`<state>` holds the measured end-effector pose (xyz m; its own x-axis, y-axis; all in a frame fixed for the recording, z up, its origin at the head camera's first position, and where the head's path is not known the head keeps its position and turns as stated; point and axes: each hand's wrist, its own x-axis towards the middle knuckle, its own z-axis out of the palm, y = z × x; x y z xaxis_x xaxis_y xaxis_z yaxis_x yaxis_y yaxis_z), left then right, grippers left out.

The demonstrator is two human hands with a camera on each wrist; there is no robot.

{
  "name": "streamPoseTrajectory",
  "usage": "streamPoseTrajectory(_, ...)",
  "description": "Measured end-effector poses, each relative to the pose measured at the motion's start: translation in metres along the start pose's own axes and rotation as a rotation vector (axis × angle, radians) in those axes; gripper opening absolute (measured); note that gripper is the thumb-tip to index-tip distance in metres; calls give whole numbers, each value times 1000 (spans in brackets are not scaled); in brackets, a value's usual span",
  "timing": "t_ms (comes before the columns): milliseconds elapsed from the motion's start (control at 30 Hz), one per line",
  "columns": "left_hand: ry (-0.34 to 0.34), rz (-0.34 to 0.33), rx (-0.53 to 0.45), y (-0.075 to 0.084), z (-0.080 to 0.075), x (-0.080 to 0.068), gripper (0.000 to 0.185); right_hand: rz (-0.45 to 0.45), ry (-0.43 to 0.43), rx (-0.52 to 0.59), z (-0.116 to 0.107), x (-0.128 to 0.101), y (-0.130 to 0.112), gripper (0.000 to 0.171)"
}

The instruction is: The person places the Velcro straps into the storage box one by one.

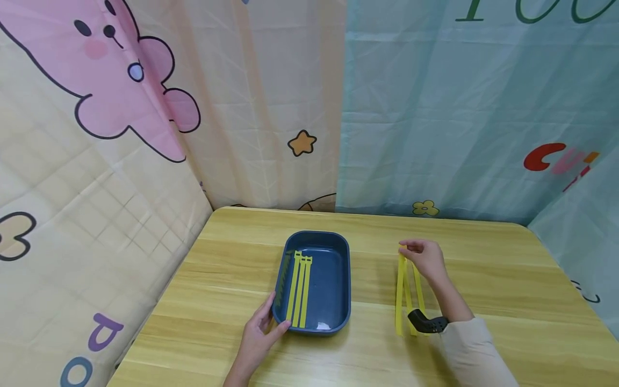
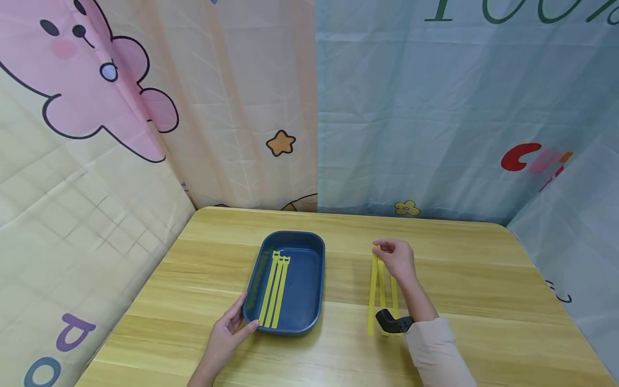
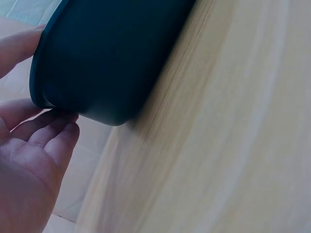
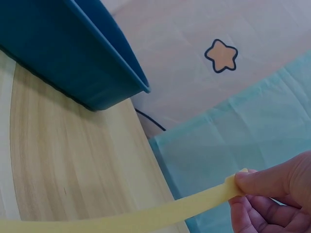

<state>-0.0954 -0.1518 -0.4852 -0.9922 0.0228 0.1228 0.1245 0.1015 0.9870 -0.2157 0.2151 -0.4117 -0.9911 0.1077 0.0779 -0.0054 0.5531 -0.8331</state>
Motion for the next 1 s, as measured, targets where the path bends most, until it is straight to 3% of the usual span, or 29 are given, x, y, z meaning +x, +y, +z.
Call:
streamPoseTrajectory(667, -5, 21, -5, 1, 0, 0, 73, 7, 54, 86, -15, -14, -12, 29)
streamPoseTrajectory(1000, -3, 21, -4, 0, 0, 0, 74, -48, 82, 90, -19, -22, -19, 29)
